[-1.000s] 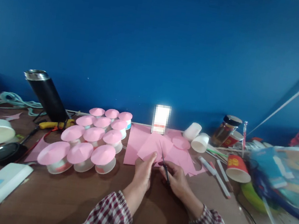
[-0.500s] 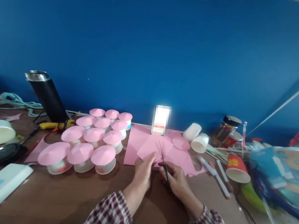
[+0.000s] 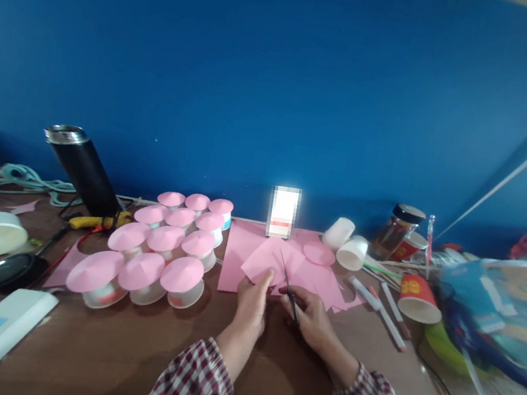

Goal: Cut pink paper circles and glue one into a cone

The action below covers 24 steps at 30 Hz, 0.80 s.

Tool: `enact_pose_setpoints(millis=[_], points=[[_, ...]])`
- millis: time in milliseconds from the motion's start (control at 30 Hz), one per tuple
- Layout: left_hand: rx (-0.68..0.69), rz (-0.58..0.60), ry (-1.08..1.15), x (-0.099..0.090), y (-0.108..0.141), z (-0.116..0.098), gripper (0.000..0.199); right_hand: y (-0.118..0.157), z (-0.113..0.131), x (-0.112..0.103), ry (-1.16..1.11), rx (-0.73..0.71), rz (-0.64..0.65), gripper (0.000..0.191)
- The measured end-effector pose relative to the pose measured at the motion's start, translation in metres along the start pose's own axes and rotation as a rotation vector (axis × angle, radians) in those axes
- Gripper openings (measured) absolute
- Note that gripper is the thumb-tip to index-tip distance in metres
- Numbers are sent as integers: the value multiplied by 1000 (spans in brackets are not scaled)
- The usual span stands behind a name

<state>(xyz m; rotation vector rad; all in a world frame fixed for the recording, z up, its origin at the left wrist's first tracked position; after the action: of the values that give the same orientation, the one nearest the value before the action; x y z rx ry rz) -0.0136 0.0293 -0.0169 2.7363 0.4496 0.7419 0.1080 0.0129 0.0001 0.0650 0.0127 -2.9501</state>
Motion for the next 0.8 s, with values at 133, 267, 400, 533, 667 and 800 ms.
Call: enact_pose_setpoints(millis=[133,267,400,533,667,800], points=[[9,-5,-10,-1,-1,2,36,1,-1,0,2,-9,9,39],[-18,-34,-42,-3,-2,6,36,0,-1,0,21,-14,7,38],[-33,-60,-55,-4,-2,8,39,0,-3,0,-10,-4,20,39],[-45,-48,-67,-6,-4,12,43,0,-4,0,-36,11,29,41],[-65,-10,-81,-6,-5,15,43,1,-1,0,-41,-15,32,40],[-87,19,-82,-5,-3,15,42,0,0,0,-38,-23,35,39]])
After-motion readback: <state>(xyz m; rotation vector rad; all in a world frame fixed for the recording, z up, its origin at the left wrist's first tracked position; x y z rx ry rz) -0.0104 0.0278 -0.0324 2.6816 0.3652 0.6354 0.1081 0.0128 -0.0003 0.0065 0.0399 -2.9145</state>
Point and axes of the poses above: each hand's wrist, its own y-axis away from the middle knuckle, its own x-axis out of the palm, z = x × y, the point moved 4 cm from there along -y, towards the middle knuckle, and after that the axes turned 13 degrees about -y, right-handed, at the moved point
